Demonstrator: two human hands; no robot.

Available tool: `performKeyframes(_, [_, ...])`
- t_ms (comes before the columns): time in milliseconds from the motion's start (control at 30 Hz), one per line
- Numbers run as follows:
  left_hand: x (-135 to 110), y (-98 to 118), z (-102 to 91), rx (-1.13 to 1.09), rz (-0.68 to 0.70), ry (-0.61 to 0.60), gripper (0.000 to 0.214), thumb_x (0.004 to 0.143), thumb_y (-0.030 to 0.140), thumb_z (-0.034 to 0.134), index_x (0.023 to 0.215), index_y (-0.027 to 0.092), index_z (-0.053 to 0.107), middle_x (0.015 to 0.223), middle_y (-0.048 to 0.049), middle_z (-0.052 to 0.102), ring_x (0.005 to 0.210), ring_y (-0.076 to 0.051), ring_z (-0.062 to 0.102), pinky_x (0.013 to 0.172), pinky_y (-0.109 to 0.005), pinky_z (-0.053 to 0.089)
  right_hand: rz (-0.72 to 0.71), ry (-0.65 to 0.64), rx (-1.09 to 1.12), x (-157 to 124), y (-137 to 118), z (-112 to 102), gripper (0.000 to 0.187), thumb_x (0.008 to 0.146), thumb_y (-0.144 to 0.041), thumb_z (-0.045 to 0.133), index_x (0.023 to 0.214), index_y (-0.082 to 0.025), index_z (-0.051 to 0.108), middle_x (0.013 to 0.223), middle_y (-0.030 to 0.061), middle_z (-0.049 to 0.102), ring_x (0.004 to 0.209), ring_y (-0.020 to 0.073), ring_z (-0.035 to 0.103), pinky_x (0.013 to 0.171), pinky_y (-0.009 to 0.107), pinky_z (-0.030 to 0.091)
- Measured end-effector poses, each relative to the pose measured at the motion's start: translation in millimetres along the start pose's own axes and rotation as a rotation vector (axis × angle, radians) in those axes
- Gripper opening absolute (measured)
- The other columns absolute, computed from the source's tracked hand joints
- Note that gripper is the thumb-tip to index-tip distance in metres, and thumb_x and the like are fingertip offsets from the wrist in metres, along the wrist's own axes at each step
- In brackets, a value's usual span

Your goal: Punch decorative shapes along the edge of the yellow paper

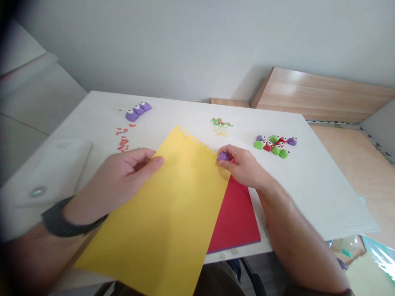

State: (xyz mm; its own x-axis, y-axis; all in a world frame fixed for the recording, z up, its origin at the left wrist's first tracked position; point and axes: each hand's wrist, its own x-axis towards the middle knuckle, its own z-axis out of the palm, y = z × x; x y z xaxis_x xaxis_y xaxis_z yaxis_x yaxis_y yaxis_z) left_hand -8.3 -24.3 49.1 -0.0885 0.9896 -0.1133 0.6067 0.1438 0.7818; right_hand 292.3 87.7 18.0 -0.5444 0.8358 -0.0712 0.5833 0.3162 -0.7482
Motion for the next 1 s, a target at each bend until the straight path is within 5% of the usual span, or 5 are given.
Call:
performKeyframes(700, [1.7, -3.9, 0.2, 0.021, 0.025, 0.017, 0.034, 0.098, 0.051, 0.058, 0.086, 0.021, 0.069, 0.069, 0.0029, 0.067, 0.062, -0.016, 0.059, 0.057, -0.028, 0.038, -0.031, -0.096, 0.09, -6.0, -9.6, -8.3, 0.029, 0.097, -0.036, 0.063, 0.121, -0.022, 0.069, 0.104, 0.0057, 0.071, 0.093, 0.0222, 0.064, 0.085, 0.036, 0.052])
performKeyframes(1000, [1.3, -3.5, 0.7, 0.01, 0.007, 0.012, 0.034, 0.097, 0.051, 0.059, 0.087, 0.021, 0.07, 0.069, 0.0029, 0.067, 0.061, -0.016, 0.058, 0.056, -0.027, 0.038, -0.026, -0.09, 0.02, -3.7, -7.5, -2.6, 0.034, 0.087, -0.026, 0.07, 0.122, -0.025, 0.068, 0.102, 0.0029, 0.074, 0.092, 0.0222, 0.066, 0.087, 0.037, 0.053])
